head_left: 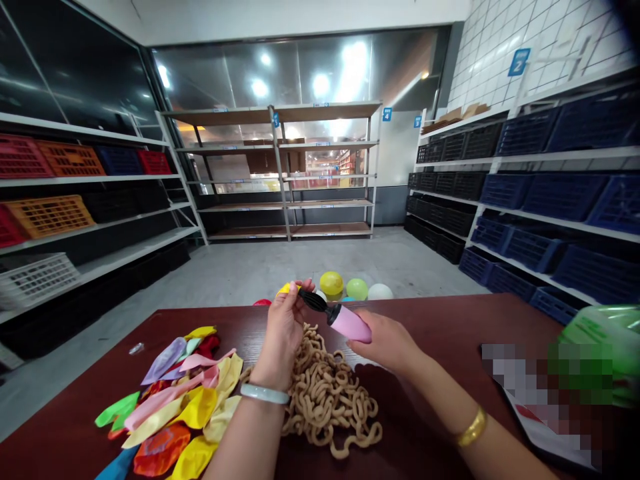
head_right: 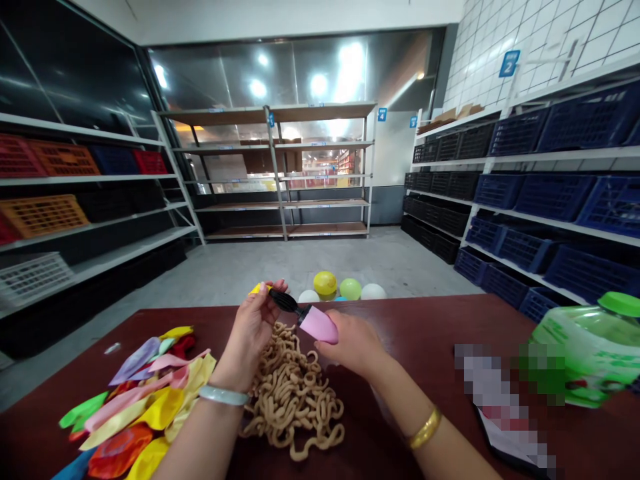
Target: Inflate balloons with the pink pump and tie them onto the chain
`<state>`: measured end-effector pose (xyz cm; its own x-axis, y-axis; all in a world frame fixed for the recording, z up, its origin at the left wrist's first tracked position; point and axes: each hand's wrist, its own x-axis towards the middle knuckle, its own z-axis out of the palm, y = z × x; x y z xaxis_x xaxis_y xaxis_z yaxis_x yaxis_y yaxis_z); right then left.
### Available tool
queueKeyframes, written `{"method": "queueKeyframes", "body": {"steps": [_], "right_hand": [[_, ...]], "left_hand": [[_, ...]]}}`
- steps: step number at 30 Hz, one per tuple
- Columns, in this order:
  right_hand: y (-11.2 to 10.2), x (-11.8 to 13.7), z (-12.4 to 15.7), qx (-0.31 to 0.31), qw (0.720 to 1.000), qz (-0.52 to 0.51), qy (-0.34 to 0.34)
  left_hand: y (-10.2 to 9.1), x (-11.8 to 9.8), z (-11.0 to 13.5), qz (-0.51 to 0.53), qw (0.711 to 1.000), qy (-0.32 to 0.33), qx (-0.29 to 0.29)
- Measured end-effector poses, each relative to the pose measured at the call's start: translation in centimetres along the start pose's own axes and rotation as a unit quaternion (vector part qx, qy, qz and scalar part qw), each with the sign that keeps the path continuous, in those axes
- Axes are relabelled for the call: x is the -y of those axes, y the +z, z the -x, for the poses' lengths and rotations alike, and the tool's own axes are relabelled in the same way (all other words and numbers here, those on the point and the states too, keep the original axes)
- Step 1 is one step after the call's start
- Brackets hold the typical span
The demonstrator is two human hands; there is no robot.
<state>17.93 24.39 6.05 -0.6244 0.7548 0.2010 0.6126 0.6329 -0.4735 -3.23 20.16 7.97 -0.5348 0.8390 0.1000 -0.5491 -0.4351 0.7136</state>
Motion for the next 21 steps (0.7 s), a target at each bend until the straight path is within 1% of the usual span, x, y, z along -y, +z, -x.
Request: {"method": "queueKeyframes", "body": {"steps": [6,9,13,16,19,21], "right_hand": [[0.4,-0.5,-0.3,-0.001,0.997,-0.073,-0.001],[0.8,-0.7,-0.4,0.005,0.991,-0.132,-0.004],[1.4,-0.6,-0.5,0.02,0.974,-0.224,-0.006],[1.5,-0.4,-0.5,0.021,0.965,-0.263,-0.007],[1.3,-0.3,-0.5,0.052,0.945,-0.324,0.004],[1.4,-0.3,-0.4,0.078,0.923,-0.377,0.018]], "left_hand": [[1.4,0.1,1.0,-0.018,1.0,-0.007,-0.007],[1.8,0.4,1.3,-0.03,0.999,-0.006,-0.01],[2.3,1.0,1.7,-0.053,0.998,-0.023,-0.015],[2.5,0.8,2.1,-0.069,0.997,-0.009,-0.023],[2.6,0.2,2.3,-0.072,0.997,0.01,-0.001],[2.5,-0.1,2.3,-0.058,0.998,0.007,0.022]]}}
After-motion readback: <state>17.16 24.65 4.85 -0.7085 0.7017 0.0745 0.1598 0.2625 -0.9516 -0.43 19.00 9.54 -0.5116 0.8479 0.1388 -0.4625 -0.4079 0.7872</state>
